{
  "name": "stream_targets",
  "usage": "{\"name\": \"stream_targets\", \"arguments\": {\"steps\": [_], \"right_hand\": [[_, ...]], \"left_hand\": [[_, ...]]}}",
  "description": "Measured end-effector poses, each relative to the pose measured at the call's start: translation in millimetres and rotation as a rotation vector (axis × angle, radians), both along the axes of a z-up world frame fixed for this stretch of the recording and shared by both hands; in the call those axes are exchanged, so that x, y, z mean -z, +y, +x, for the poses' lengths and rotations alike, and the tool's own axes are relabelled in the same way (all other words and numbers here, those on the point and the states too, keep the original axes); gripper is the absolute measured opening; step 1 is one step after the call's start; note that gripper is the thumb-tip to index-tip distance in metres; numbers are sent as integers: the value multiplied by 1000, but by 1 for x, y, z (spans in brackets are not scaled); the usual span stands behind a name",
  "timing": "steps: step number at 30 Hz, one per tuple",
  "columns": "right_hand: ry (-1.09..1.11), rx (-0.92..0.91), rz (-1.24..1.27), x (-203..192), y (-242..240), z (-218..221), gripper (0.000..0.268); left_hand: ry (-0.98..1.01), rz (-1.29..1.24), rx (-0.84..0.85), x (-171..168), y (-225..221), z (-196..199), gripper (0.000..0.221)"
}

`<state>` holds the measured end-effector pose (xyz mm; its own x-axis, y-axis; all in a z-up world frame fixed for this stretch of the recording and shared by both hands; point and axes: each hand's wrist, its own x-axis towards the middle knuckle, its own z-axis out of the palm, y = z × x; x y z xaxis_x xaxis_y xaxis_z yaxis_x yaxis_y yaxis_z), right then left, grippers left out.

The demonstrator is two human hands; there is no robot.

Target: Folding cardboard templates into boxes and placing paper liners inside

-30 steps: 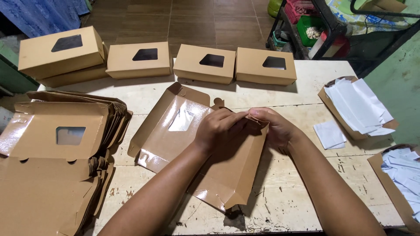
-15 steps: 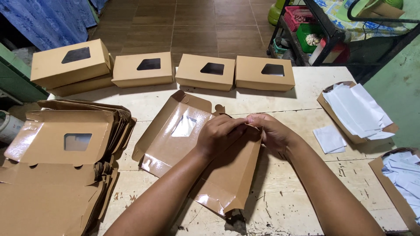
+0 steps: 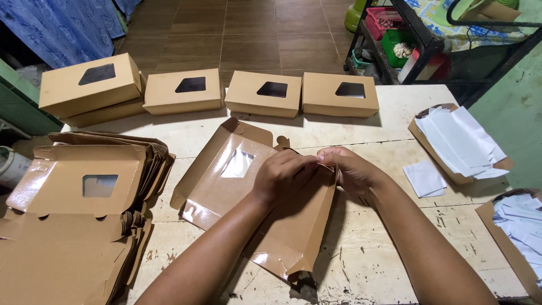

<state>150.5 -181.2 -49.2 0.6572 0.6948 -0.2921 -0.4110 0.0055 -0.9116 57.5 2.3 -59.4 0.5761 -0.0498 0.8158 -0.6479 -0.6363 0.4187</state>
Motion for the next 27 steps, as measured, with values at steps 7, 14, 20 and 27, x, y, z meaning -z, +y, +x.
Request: {"name": "stream_targets", "arguments": {"steps": [7,14,20,27], "right_hand": [[-5,6,-8,-14,1,-8,19],[-43,27,15,-25,6,-15,21],[-175,-67,328,-17,8,-17,77],[-180,-170,486,-23,7,-33,107]], "left_hand": [[-22,-6,-26,-8,-2,-4,21],[3,-42,-2,-32,-8,-16,26],[-9,-23,32,-21,-4,-8,29],[5,26,97,-21,-4,-5,31]]}}
